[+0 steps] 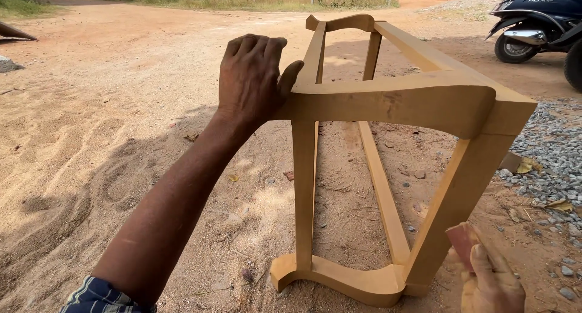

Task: Manually sanding a wooden furniture frame using sandpaper.

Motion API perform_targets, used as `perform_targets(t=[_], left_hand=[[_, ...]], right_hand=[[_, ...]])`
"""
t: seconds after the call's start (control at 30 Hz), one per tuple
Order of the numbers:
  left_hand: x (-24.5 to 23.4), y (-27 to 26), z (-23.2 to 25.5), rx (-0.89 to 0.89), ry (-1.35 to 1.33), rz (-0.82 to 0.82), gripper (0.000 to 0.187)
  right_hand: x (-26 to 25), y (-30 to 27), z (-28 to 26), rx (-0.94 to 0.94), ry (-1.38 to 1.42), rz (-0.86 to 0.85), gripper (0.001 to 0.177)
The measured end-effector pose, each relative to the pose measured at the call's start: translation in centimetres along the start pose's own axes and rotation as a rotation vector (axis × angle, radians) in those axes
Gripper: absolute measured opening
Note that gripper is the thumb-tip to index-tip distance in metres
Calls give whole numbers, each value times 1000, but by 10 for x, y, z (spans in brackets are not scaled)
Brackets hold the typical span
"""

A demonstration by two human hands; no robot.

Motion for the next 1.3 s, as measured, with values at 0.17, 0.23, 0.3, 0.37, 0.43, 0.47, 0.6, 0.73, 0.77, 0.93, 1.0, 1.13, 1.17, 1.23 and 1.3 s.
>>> perform_targets(t=[0.17,0.23,0.3,0.37,0.43,0.47,0.6,0.73,0.77,0.93,1.0,1.13,1.17,1.23,1.3], left_hand=[[87,27,-81,-477,-112,-564,67],[140,10,-91,-525,-349,-778,77],[132,8,-85,-537,-341,-812,77],[132,2,-84,-548,-330,-843,77],[126,3,-95,-708,-633,-543,74],[124,4,-95,-708,-632,-541,74],[118,2,-88,-728,-630,-552,63],[111,-3,-92,-734,-641,-524,50],[106,-4,-89,-736,-644,-526,50],[97,-2,-76,-727,-735,-534,48],[100,0,-79,-753,-690,-520,49],[104,-5,-85,-770,-691,-521,46],[105,-7,-87,-775,-689,-522,46],[106,-7,-91,-748,-726,-490,48],[91,-9,-82,-825,-730,-503,48]], right_hand=[[118,49,-183,-788,-628,102,34],[161,47,-212,-1089,-808,161,31],[177,65,-205,-1128,-920,128,33],[190,79,-193,-1166,-1031,97,35],[191,88,-180,-1209,-1098,123,36],[206,89,-178,-1211,-1096,124,36],[280,74,-175,-1266,-1106,58,43],[314,60,-189,-1339,-1125,-35,44],[296,63,-191,-1338,-1127,-38,44],[208,86,-172,-1447,-1598,-49,44],[204,91,-173,-1428,-1529,-72,42],[272,67,-170,-1516,-1416,-127,42],[276,63,-174,-1518,-1412,-132,42],[285,54,-181,-1560,-1439,-113,47],[260,70,-178,-1540,-1528,-136,47]])
Point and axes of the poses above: each hand's wrist, its own y-axis towards the middle knuckle, its own x-axis out of the palm, z = x × y, the point moved 10 cm from there along y, towards the middle knuckle, and after that the axes turned 10 degrees about -y, right-handed, at the moved point
